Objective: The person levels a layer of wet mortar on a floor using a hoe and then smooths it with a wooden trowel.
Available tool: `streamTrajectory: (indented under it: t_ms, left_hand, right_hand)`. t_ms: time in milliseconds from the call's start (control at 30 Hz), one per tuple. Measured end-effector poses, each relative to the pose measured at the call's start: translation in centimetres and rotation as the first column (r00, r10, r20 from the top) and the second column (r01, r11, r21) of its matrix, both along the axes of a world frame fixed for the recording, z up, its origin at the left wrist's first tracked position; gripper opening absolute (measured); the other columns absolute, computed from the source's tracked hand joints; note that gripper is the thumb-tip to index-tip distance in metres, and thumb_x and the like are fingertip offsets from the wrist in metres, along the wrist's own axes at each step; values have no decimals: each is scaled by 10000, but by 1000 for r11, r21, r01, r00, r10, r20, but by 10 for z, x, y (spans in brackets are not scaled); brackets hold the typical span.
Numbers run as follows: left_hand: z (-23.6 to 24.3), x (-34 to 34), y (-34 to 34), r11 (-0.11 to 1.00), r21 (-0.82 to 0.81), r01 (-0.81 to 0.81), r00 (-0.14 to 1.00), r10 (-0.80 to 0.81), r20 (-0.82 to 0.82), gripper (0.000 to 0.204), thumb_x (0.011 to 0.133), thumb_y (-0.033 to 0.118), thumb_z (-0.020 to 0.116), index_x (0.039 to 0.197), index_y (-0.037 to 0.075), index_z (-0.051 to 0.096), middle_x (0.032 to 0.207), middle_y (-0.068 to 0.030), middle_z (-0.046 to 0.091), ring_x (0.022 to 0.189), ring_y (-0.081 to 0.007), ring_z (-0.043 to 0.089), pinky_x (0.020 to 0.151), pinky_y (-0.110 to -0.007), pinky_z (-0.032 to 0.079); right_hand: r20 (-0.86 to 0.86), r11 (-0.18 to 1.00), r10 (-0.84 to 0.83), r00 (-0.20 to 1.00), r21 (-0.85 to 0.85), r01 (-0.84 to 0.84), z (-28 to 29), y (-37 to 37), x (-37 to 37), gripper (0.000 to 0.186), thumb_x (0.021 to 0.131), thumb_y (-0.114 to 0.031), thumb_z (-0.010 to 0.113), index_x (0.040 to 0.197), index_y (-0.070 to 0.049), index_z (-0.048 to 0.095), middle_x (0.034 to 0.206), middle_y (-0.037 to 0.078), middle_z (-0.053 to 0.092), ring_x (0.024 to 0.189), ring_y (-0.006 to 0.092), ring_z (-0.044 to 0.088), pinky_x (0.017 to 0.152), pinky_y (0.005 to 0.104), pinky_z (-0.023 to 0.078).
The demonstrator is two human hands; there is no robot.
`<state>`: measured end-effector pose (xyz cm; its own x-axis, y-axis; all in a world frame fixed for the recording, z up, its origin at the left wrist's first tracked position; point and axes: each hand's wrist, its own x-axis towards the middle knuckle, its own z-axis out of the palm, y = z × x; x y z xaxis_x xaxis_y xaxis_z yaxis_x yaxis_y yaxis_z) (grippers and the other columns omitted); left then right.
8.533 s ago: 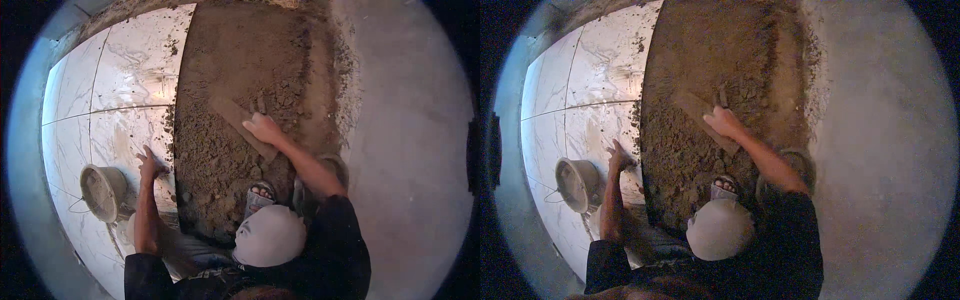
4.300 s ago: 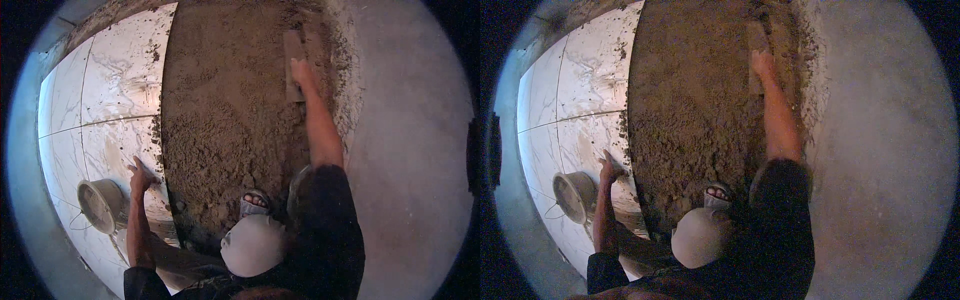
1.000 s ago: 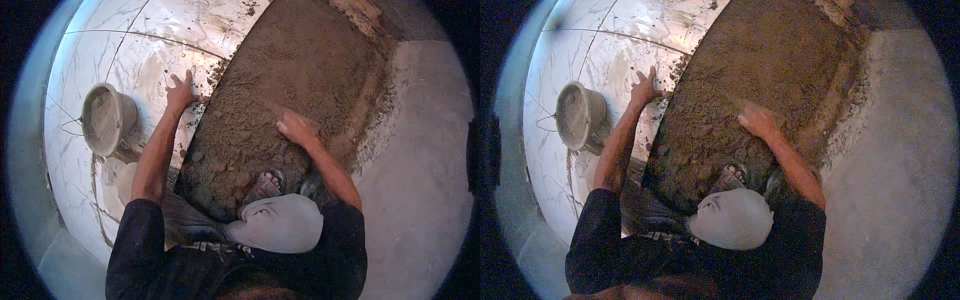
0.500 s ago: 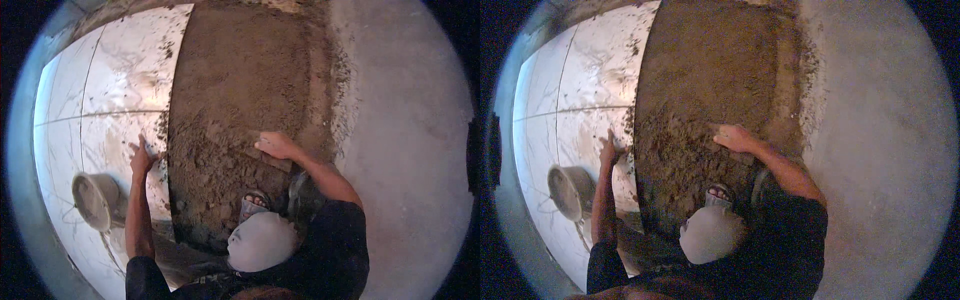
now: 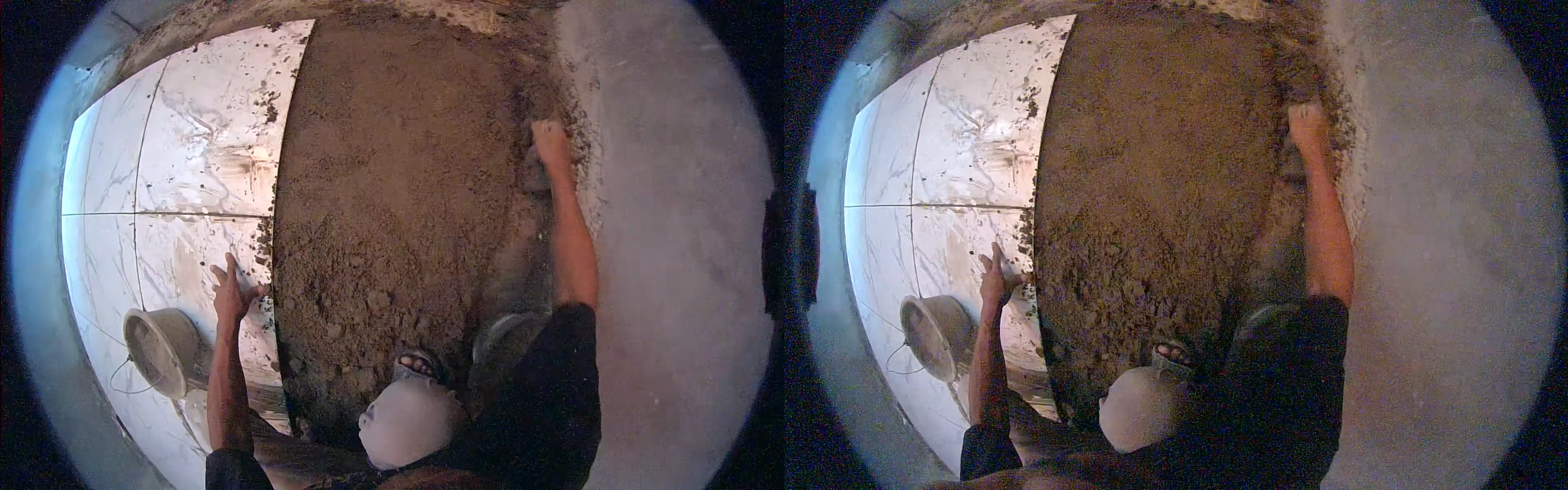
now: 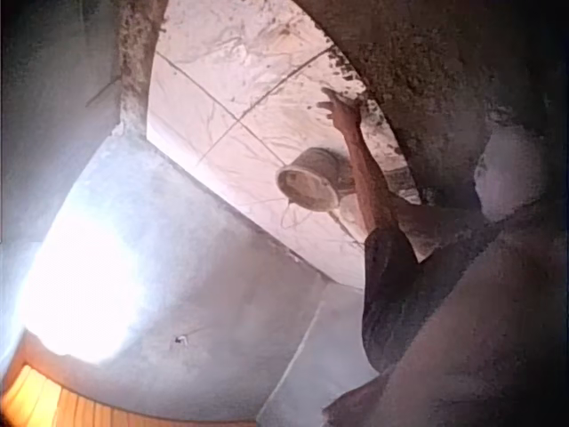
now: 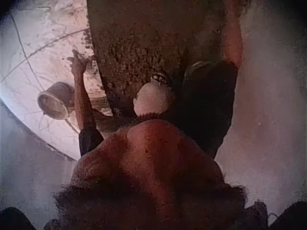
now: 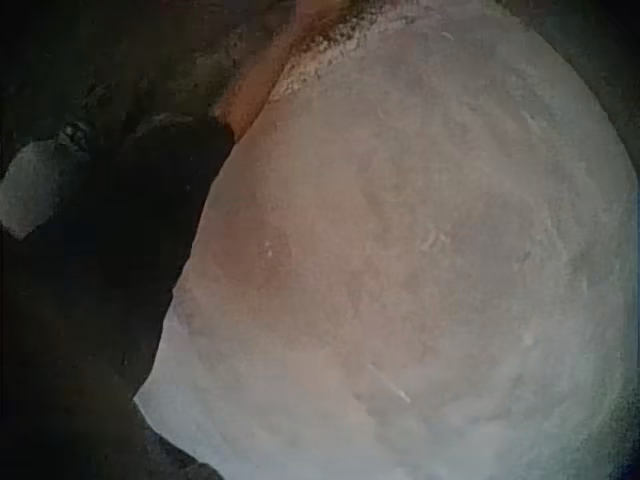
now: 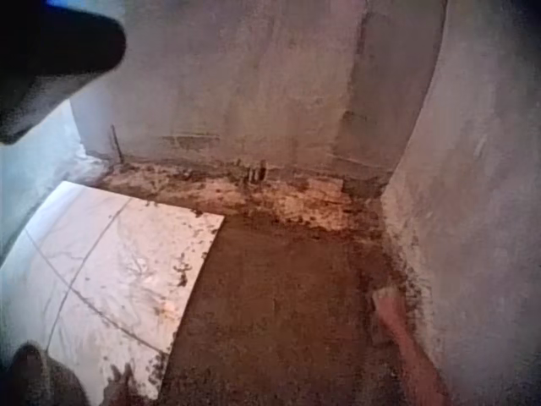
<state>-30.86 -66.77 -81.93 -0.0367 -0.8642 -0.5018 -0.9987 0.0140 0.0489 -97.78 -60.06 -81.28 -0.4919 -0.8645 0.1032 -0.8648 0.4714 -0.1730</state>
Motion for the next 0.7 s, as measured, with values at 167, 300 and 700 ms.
streamTrajectory:
  t_ms: [167,300,700]
  left_hand:
    - [-6,1,0,999,-29,18,1000,-19,-18,1126,535,454,769,1386,232,66,1369,-316,103,1113,-591,295,835,-538,405]
    - [4,0,1,1000,-6,7,999,-6,41,1112,553,438,765,1386,230,60,1370,-316,96,1117,-585,294,829,-530,415]
    - [-5,4,1,999,-8,47,999,-47,-26,1117,564,387,772,1388,226,36,1372,-312,96,1142,-560,290,846,-507,410]
  right_hand:
    - [-301,972,-131,945,150,182,-43,-72,-37,302,827,-252,461,826,20,592,874,195,597,837,358,568,718,431,444]
    - [-440,949,105,892,313,42,-36,-71,-64,314,826,-261,454,808,16,602,791,168,610,782,321,589,667,461,444]
    - [819,882,-382,428,184,435,-32,-46,-75,399,854,-408,431,852,-24,541,451,13,395,377,149,415,372,298,350]
